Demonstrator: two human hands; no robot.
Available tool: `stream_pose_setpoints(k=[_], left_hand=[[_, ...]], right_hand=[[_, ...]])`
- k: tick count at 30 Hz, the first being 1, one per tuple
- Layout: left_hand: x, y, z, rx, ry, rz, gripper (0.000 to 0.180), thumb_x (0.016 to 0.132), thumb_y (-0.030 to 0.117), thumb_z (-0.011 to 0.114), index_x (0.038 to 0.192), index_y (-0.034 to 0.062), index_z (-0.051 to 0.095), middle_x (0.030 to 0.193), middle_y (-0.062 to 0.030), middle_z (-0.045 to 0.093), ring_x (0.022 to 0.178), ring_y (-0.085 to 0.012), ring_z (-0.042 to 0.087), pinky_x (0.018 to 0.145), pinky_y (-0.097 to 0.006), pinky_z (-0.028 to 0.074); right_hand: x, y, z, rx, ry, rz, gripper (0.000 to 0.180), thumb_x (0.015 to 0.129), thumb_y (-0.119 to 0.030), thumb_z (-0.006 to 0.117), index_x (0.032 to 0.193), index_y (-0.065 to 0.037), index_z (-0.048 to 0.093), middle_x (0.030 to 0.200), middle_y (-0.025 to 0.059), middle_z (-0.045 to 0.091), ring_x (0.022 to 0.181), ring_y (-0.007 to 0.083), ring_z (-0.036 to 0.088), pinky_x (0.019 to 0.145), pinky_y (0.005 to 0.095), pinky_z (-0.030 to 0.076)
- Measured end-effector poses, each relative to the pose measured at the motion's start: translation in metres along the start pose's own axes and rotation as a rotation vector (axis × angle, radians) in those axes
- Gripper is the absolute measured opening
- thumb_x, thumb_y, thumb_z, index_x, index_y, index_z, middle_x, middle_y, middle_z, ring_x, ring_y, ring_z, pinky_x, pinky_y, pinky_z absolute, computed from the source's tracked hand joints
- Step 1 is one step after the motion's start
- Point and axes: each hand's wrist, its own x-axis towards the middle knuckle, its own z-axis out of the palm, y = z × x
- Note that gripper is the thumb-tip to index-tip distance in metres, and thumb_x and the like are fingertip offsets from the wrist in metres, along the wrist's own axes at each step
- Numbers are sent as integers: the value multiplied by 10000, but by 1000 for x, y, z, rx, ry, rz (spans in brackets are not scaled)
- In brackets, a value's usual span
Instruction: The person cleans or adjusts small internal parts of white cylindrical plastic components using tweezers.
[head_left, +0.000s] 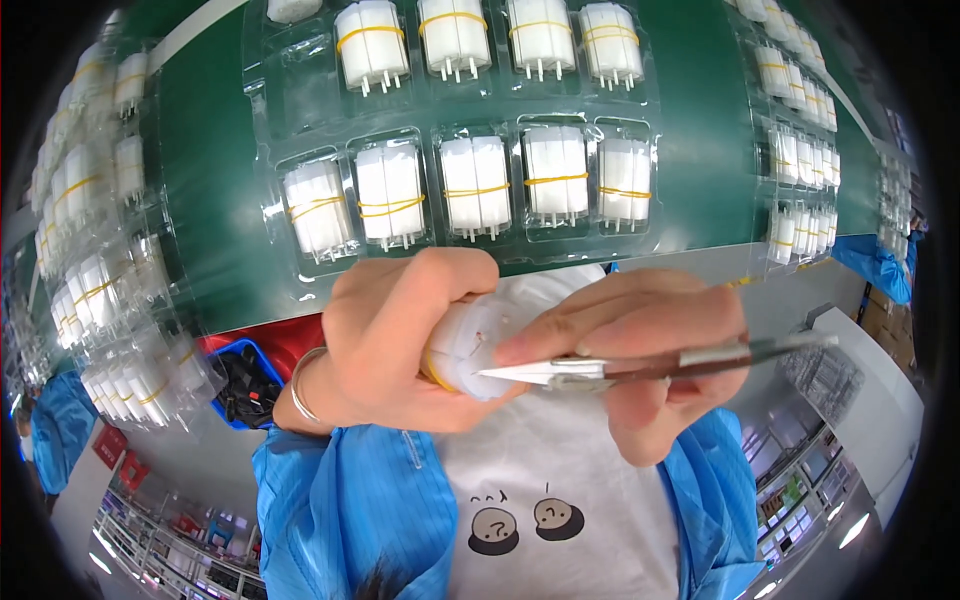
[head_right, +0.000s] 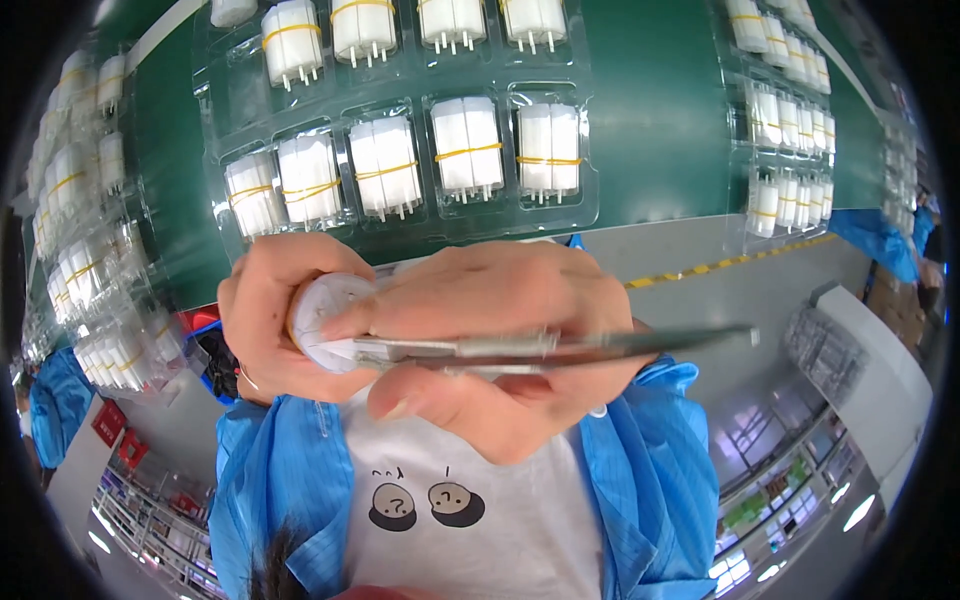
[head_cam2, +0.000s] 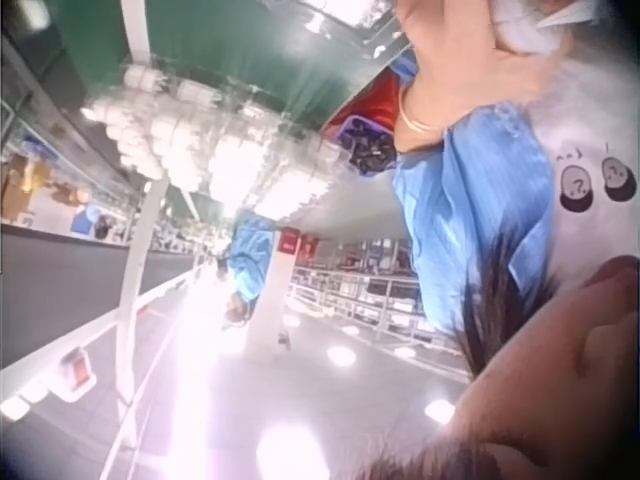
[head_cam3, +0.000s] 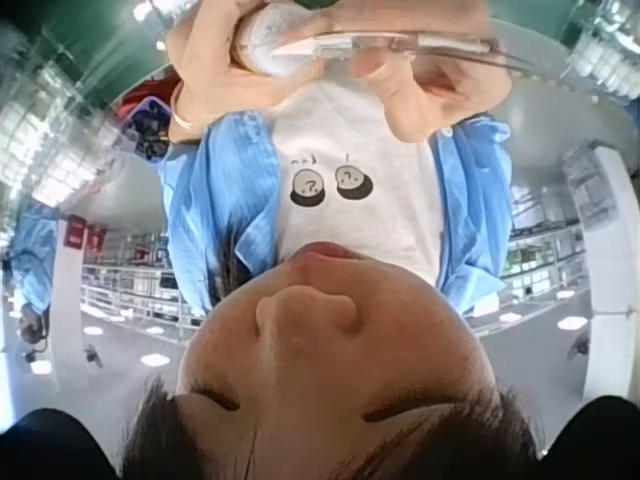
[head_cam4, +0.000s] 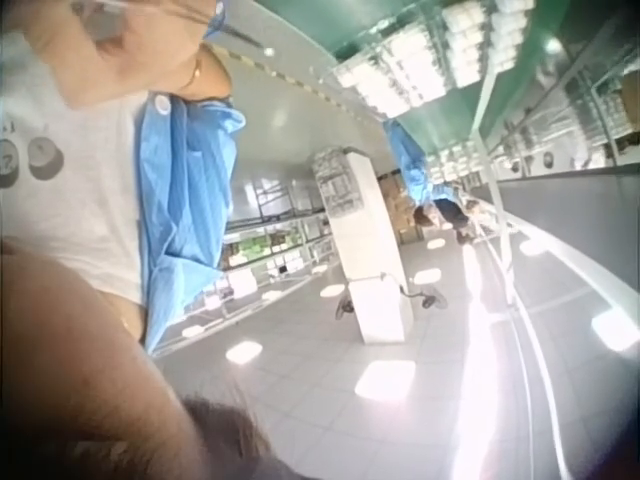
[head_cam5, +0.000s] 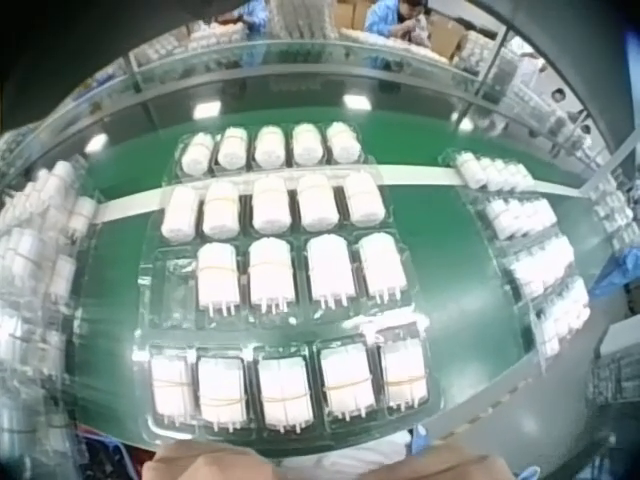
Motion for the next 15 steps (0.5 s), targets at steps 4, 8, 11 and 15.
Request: stream_pose_setpoints(k=[4, 8, 11, 15], left_hand=[[7, -4, -6, 38, -161, 4, 353, 573, 168, 767, 806, 13, 554, 608, -60, 548, 462, -206, 543, 409, -263, 409], [4, -4, -5, -96, -187, -7, 312, 570, 151, 766, 764, 19, 560, 615, -69, 554, 473, -213, 550, 409, -269, 407], [12, -3, -2, -312, -163, -4, 300, 558, 144, 779, 724, 21, 563, 620, -74, 555, 462, -213, 533, 399, -268, 392], [5, 1, -5, -301, -194, 23, 301, 568, 152, 791, 715, 22, 562, 621, -72, 552, 449, -209, 504, 385, -266, 366]], right_hand=[[3, -9, -3, -266, -130, 50, 169, 817, -111, 586, 797, 54, 560, 806, 207, 647, 680, 280, 649, 577, 327, 552], [11, -15, -18, -199, -374, 212, 296, 817, -220, 648, 849, 61, 558, 833, 234, 644, 715, 270, 644, 639, 332, 544], [4, 5, -17, -11, -181, -82, 400, 811, -291, 644, 919, 70, 509, 824, 269, 631, 710, 258, 641, 642, 337, 537], [1, 7, -11, 7, -185, -85, 404, 830, -286, 621, 944, 68, 463, 816, 295, 619, 726, 261, 646, 636, 340, 535]])
